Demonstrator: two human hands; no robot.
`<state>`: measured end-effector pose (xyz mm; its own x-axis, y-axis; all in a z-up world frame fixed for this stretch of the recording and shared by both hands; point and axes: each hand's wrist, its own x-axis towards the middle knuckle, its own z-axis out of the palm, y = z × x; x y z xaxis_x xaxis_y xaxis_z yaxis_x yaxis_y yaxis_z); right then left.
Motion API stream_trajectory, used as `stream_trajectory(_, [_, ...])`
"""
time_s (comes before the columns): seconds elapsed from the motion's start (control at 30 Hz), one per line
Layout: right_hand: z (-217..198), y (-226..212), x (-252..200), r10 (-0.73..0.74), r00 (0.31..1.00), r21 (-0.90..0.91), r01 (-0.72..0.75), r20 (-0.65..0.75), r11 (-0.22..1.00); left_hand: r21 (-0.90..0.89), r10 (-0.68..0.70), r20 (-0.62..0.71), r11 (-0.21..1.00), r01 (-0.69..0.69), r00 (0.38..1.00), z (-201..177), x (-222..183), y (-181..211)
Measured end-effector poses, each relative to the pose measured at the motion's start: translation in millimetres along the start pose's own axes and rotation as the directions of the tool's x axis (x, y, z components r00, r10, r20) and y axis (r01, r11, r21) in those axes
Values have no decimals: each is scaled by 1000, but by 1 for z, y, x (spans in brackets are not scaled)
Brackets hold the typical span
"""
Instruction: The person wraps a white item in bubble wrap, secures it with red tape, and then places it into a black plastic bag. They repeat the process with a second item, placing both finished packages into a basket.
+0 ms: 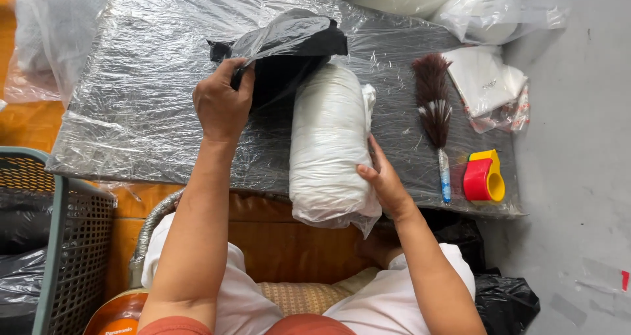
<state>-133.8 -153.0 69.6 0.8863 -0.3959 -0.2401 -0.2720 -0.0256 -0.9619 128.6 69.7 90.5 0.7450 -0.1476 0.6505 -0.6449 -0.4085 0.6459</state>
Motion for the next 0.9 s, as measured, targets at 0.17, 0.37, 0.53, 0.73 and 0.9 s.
stream_trajectory(0.17, [-23, 35, -10, -187, 981, 287, 166, 46, 943, -52, -35, -15, 998, 34, 999, 0, 2, -1])
stream_trajectory(0.37, [-52, 27, -24, -259, 923, 267, 183, 283, 946, -65, -55, -31, 996, 53, 998, -9, 4, 5])
stream_trajectory(0.53, [-68, 7, -32, -309, 834, 258, 208, 457, 943, -131, -15, 5, 991, 15, 1000, -16, 5, 8])
stream_trajectory(0.73, [-57, -9, -36, -312, 714, 274, 173, 626, 946, -231, 8, 123, 973, 21, 992, -20, 3, 4])
stream_trajectory(0.9, [-48, -2, -24, -236, 737, 251, 93, 633, 963, -287, 4, 252, 955, 71, 968, -26, 2, 7])
